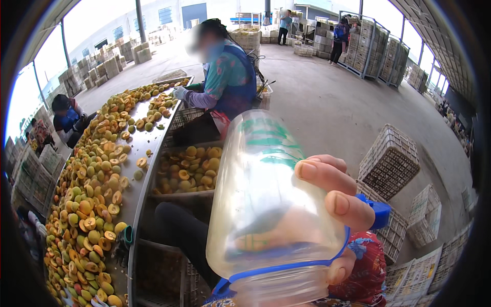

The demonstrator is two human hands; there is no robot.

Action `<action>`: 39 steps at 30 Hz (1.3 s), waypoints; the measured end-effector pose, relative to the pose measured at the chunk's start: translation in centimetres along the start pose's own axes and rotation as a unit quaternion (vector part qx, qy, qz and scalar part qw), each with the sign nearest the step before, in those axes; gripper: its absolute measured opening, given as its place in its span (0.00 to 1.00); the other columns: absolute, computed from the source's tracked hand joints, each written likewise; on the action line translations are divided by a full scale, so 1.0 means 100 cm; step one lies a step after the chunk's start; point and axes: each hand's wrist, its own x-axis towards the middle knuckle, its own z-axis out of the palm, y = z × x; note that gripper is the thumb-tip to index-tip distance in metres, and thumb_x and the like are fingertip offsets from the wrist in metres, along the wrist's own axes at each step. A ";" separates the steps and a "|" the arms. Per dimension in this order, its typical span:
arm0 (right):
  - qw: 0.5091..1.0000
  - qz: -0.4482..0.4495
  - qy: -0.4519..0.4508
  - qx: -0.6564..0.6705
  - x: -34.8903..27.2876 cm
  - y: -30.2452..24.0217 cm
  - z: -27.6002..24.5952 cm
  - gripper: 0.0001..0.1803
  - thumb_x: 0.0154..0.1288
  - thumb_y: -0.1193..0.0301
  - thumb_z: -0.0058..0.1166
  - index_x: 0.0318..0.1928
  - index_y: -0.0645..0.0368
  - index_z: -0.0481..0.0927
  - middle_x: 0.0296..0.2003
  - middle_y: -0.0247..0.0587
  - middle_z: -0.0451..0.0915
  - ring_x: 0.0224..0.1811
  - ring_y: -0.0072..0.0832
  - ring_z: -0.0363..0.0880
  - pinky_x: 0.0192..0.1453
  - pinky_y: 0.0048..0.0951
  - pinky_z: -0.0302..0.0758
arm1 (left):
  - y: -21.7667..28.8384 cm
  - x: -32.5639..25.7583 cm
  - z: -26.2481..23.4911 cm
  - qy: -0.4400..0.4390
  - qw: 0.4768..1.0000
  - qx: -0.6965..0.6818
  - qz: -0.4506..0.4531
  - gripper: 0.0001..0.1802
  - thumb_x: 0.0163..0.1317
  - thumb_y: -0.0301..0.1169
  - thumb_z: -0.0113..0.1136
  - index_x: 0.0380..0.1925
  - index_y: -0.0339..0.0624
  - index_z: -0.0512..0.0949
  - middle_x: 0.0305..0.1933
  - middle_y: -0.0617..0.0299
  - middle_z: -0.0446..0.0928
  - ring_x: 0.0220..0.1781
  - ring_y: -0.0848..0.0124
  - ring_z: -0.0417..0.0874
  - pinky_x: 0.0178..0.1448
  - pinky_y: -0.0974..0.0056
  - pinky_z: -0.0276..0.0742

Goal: Manually pitting and sorting halved peaches at an industrial processing table.

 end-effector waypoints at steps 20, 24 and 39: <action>0.969 0.199 -0.124 0.081 -0.034 0.047 0.055 0.57 0.36 0.56 0.78 0.63 0.67 0.58 0.58 0.59 0.61 0.59 0.43 0.68 0.60 0.39 0.71 | 0.000 0.002 0.000 0.006 0.999 0.004 0.040 0.15 0.67 0.38 0.49 0.38 0.39 0.81 0.31 0.51 0.82 0.32 0.57 0.84 0.37 0.57 0.80; 0.962 0.217 -0.145 0.082 -0.042 0.058 0.083 0.58 0.31 0.59 0.78 0.63 0.66 0.59 0.57 0.54 0.65 0.61 0.42 0.64 0.63 0.40 0.65 | 0.007 -0.002 -0.003 0.003 1.000 -0.010 0.029 0.15 0.66 0.37 0.50 0.38 0.38 0.80 0.32 0.49 0.82 0.33 0.55 0.83 0.38 0.56 0.79; 0.897 0.328 -0.206 0.214 -0.114 0.078 0.261 0.59 0.35 0.64 0.76 0.66 0.64 0.53 0.53 0.51 0.72 0.56 0.36 0.76 0.62 0.36 0.74 | 0.063 -0.018 -0.022 0.028 0.995 -0.073 -0.067 0.09 0.61 0.27 0.52 0.38 0.34 0.76 0.30 0.47 0.79 0.32 0.54 0.82 0.40 0.56 0.75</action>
